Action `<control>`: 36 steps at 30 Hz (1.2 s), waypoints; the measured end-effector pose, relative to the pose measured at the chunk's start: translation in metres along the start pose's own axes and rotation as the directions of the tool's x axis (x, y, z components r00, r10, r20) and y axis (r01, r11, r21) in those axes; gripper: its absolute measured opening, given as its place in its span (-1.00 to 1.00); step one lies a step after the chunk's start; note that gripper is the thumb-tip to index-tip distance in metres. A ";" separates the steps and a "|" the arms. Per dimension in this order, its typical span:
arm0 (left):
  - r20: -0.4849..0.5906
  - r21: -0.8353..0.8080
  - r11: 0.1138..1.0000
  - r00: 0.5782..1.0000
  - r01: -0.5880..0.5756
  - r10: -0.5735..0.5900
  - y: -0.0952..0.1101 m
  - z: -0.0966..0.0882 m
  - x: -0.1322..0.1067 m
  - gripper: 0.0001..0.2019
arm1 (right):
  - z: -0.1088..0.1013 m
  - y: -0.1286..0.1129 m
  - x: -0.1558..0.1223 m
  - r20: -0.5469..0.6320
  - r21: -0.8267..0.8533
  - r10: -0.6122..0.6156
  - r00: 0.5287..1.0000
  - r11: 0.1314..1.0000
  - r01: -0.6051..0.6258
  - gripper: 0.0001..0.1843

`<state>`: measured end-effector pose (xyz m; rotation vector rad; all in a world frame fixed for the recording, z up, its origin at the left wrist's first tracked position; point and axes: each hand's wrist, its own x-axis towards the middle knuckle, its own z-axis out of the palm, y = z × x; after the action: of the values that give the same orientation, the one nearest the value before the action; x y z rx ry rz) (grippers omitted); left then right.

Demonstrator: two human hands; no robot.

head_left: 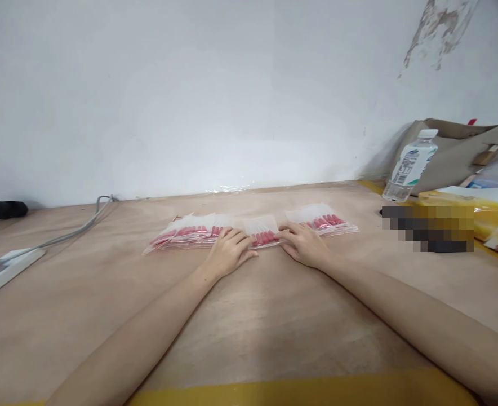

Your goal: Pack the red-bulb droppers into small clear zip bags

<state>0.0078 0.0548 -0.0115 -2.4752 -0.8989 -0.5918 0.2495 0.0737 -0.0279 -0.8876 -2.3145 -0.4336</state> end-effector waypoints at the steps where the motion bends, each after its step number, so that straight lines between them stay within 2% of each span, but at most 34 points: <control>1: 0.000 -0.004 1.000 1.000 0.014 -0.014 0.001 -0.002 -0.001 -0.70 | 0.002 -0.001 0.001 0.010 0.022 0.010 1.000 1.000 -0.010 -0.84; 5: -0.016 0.046 0.987 0.988 0.156 -0.156 -0.001 -0.011 -0.006 -0.73 | 0.012 -0.004 0.002 0.006 0.179 0.061 0.998 0.982 -0.061 -0.78; 7: -0.023 0.094 0.971 0.976 0.219 -0.218 -0.009 -0.014 -0.011 -0.74 | 0.017 -0.003 0.001 -0.037 0.269 0.090 0.995 0.960 -0.077 -0.74; 10: 0.001 0.156 0.957 0.969 0.243 -0.246 -0.024 -0.019 -0.018 -0.69 | 0.018 0.001 0.001 -0.137 0.335 0.129 0.982 0.939 -0.077 -0.71; 13: 0.039 0.182 0.955 0.969 0.234 -0.245 -0.033 -0.022 -0.020 -0.67 | 0.009 0.015 0.001 -0.232 0.346 0.187 0.955 0.933 -0.098 -0.68; 17: 0.029 0.138 0.958 0.965 0.253 -0.259 -0.034 -0.020 -0.020 -0.75 | -0.011 0.050 -0.008 -0.261 0.355 0.343 0.902 0.903 -0.240 -0.65; 19: 0.024 0.131 0.961 0.968 0.245 -0.250 -0.032 -0.016 -0.020 -0.77 | -0.019 0.067 -0.019 -0.242 0.341 0.406 0.882 0.886 -0.314 -0.72; 23: 0.016 0.125 0.970 0.977 0.210 -0.214 -0.031 -0.010 -0.020 -0.78 | -0.028 0.084 -0.043 -0.058 0.307 0.414 0.908 0.873 -0.378 -0.96; 25: 0.014 0.107 0.974 0.980 0.198 -0.201 -0.030 -0.007 -0.018 -0.78 | -0.029 0.083 -0.050 -0.008 0.303 0.400 0.917 0.874 -0.379 -0.95; 29: 0.017 0.044 0.985 0.985 0.169 -0.170 -0.019 0.003 -0.007 -0.79 | -0.029 0.079 -0.055 -0.069 0.222 0.433 0.899 0.885 -0.410 -0.93; 33: 0.017 -0.058 0.988 0.989 0.146 -0.146 0.008 0.019 0.019 -0.77 | -0.030 0.081 -0.058 -0.172 0.097 0.473 0.864 0.881 -0.463 -0.88; 36: 0.004 -0.130 0.982 0.991 0.137 -0.137 0.027 0.028 0.038 -0.77 | -0.035 0.086 -0.063 -0.162 0.064 0.523 0.837 0.852 -0.520 -0.89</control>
<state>0.0588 0.0699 -0.0215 -2.5393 -1.0665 -0.7242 0.3604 0.0876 -0.0348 -1.3617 -1.8117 -0.2387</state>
